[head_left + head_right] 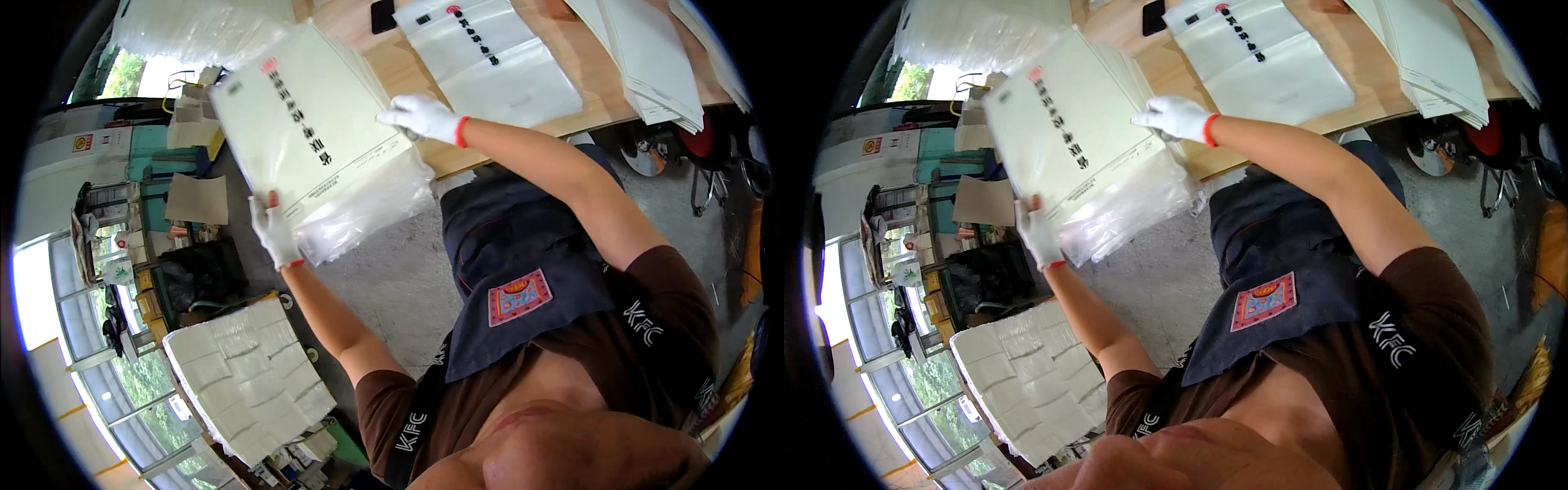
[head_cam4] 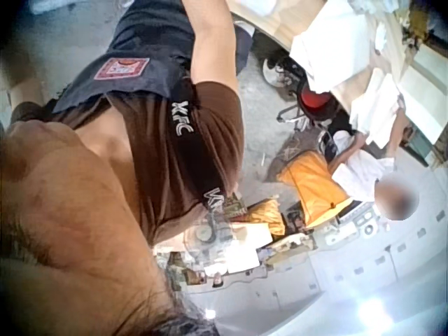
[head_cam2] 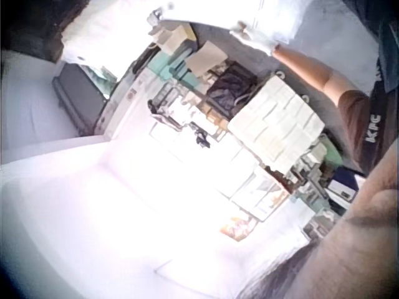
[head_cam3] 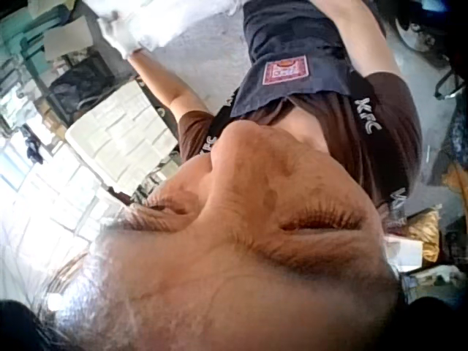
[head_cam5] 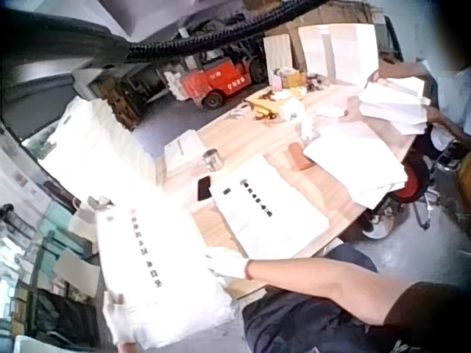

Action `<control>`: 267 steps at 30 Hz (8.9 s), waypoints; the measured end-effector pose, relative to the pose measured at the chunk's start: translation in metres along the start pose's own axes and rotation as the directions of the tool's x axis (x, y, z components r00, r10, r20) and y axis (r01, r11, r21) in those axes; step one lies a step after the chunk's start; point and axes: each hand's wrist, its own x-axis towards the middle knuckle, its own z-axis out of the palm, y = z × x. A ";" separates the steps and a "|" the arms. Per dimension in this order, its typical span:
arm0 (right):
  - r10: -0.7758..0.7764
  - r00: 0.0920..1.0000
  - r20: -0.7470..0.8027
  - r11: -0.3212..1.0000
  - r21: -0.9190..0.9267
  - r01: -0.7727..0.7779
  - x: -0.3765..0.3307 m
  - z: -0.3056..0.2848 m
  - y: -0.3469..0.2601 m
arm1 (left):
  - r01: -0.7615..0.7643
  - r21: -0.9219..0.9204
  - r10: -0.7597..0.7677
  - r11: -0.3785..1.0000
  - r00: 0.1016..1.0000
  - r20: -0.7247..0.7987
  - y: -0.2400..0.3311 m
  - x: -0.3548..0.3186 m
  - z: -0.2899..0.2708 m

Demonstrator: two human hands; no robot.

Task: The person repeatedly picks up stacks of white paper documents, places them into clear plastic bags, and sets the filled bags aside on the table. The process is repeated continuously with new stacks of paper and fresh bags.

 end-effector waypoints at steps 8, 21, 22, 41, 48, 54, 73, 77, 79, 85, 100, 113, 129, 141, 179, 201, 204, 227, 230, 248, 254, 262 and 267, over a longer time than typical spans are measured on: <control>0.094 0.996 0.002 0.912 -0.401 -0.085 -0.019 0.023 0.016 | 0.148 0.495 -0.200 0.856 0.978 0.053 -0.071 0.003 0.020; 0.435 0.884 0.174 0.893 -0.215 -0.397 -0.190 -0.047 0.090 | -0.705 0.290 0.544 0.647 0.693 0.473 0.122 -0.043 0.377; 0.433 0.889 0.147 0.895 -0.190 -0.404 -0.196 -0.053 0.087 | -0.675 0.283 0.495 0.681 0.709 0.502 0.110 -0.034 0.395; 0.392 0.850 -0.353 0.904 0.318 -0.285 -0.078 -0.155 0.145 | -0.230 -0.497 0.450 0.837 0.806 0.384 0.156 0.012 0.381; 0.064 0.847 -0.528 0.802 -0.478 -0.359 -0.160 -0.187 0.165 | 0.328 -0.726 0.358 0.604 0.703 0.615 0.197 0.001 0.344; -0.453 0.797 -0.399 0.713 -0.699 0.055 -0.132 -0.172 0.098 | -0.399 -0.430 0.582 0.810 0.632 0.511 0.226 -0.081 0.352; -0.116 0.794 -0.597 0.208 -0.796 -0.568 -0.221 -0.306 0.139 | -0.158 -0.394 0.404 0.905 0.604 0.687 0.206 -0.100 0.406; -0.282 0.873 -0.399 -0.011 -0.908 -0.418 -0.230 -0.330 0.138 | -0.247 -0.548 0.594 0.799 0.464 0.657 0.218 -0.107 0.434; -0.364 0.874 -0.323 0.029 -0.941 -0.336 -0.234 -0.332 0.113 | -0.118 -0.548 0.535 0.828 0.457 0.711 0.219 -0.112 0.448; -0.178 0.965 -0.195 0.467 -0.879 -0.092 -0.281 -0.208 0.053 | 0.657 -0.439 0.161 0.613 0.440 0.883 0.200 -0.108 0.480; 0.265 0.546 -0.795 0.960 0.268 -0.075 -0.261 -0.186 0.146 | -0.700 -0.168 0.528 0.694 0.337 0.779 0.206 -0.185 0.412; -0.095 0.995 -0.007 0.152 -0.988 0.008 -0.274 -0.213 0.028 | -0.012 -0.683 0.560 0.730 0.583 0.589 0.222 -0.078 0.271; -0.253 0.930 -0.267 0.694 -0.720 -0.018 -0.143 -0.155 0.114 | -0.671 -0.460 0.813 0.582 0.471 0.342 0.236 -0.183 0.320; -0.396 0.781 -0.484 0.410 -0.854 -0.321 -0.240 -0.134 0.112 | -0.655 -0.255 0.661 0.712 0.501 0.559 0.132 -0.180 0.321; 0.446 0.832 -0.331 0.893 0.099 -0.439 -0.232 -0.149 0.209 | 0.545 -0.207 -0.221 0.813 0.616 0.756 -0.038 -0.161 0.278; 0.101 0.931 0.351 0.884 0.398 -0.245 -0.042 0.048 0.034 | -0.059 -0.458 -0.245 0.887 0.779 -0.577 -0.137 -0.087 0.101; 0.215 0.763 0.609 0.858 0.256 -0.446 -0.094 0.038 0.041 | 0.254 -0.301 -0.372 0.919 0.810 -0.454 -0.183 -0.138 0.176; 0.415 0.887 -0.202 0.735 0.649 -0.196 -0.153 -0.120 0.130 | -0.404 0.033 0.320 0.914 0.768 0.554 0.121 -0.009 0.398; 0.360 0.856 -0.372 0.848 0.512 -0.135 -0.086 -0.131 0.140 | -0.484 0.113 0.367 0.867 0.776 0.513 0.141 -0.008 0.389; -0.099 0.852 -0.514 0.815 -0.533 -0.228 -0.121 -0.156 0.142 | -0.891 -0.339 0.903 0.303 0.154 0.401 0.233 -0.177 0.341; -0.153 0.922 -0.355 0.849 -0.526 -0.062 -0.168 -0.181 0.122 | -0.643 -0.325 0.710 0.693 0.530 0.464 0.179 -0.132 0.368; -0.316 0.703 -0.637 0.124 -0.762 -0.635 -0.203 -0.305 0.153 | -0.093 -0.400 0.345 0.912 0.700 0.625 0.166 -0.085 0.393; -0.223 0.746 -0.628 0.275 -0.774 -0.570 -0.208 -0.330 0.143 | -0.025 -0.573 0.508 0.819 0.494 0.705 0.186 -0.089 0.445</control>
